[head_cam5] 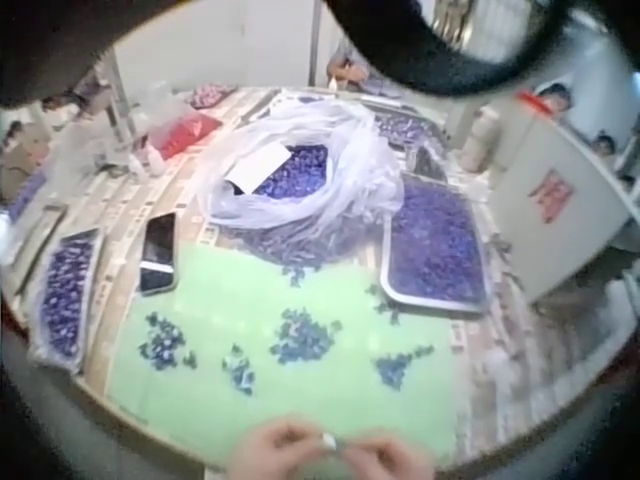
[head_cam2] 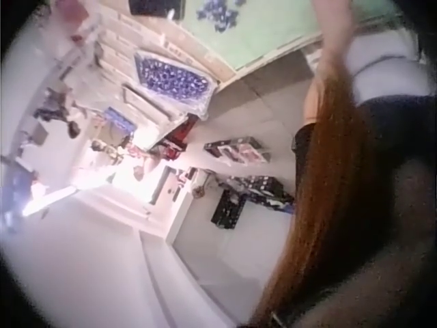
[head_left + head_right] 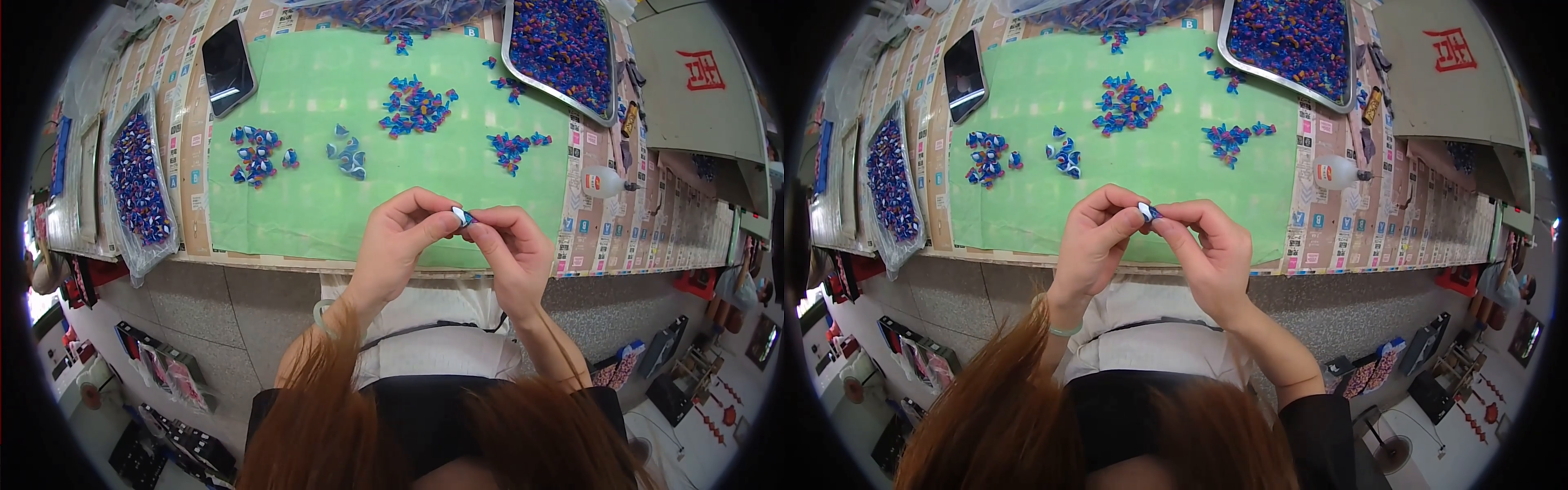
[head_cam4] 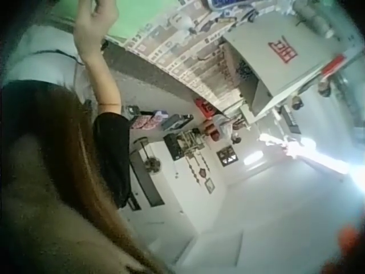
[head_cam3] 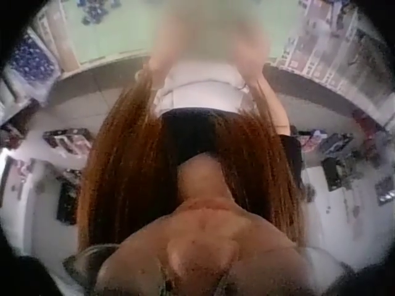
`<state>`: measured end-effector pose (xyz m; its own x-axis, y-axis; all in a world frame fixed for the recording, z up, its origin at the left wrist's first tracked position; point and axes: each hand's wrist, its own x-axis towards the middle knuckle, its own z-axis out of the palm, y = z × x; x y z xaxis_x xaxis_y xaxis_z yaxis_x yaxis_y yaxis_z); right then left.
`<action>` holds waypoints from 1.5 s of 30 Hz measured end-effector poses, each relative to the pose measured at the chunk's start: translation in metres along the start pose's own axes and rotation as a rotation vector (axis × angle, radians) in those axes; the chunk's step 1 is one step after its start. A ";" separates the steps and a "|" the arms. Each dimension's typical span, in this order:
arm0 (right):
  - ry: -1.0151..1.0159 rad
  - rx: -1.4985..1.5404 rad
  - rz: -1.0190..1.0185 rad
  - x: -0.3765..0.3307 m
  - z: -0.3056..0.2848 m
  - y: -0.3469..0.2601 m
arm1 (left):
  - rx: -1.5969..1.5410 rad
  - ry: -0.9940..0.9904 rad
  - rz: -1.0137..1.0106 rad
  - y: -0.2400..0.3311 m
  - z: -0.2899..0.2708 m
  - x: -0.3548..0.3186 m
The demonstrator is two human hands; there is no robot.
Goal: Gluing small white eyes onto blue and red plastic toy figures at a workshop bench.
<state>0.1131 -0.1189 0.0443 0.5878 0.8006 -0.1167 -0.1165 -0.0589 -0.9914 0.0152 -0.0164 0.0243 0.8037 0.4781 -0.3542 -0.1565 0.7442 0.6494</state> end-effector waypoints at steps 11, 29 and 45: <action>-0.028 -0.074 -0.055 -0.002 -0.005 0.007 | 0.101 0.006 -0.010 0.002 0.000 0.003; 0.030 -0.228 -0.316 0.008 0.001 0.010 | 0.216 -0.079 0.239 0.002 -0.001 0.002; 0.121 -0.438 -0.515 0.012 0.001 0.006 | 0.164 -0.028 0.207 0.002 0.004 0.000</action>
<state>0.1184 -0.1089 0.0367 0.5693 0.7205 0.3959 0.5215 0.0557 -0.8514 0.0167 -0.0167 0.0283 0.7799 0.5979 -0.1850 -0.2263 0.5450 0.8073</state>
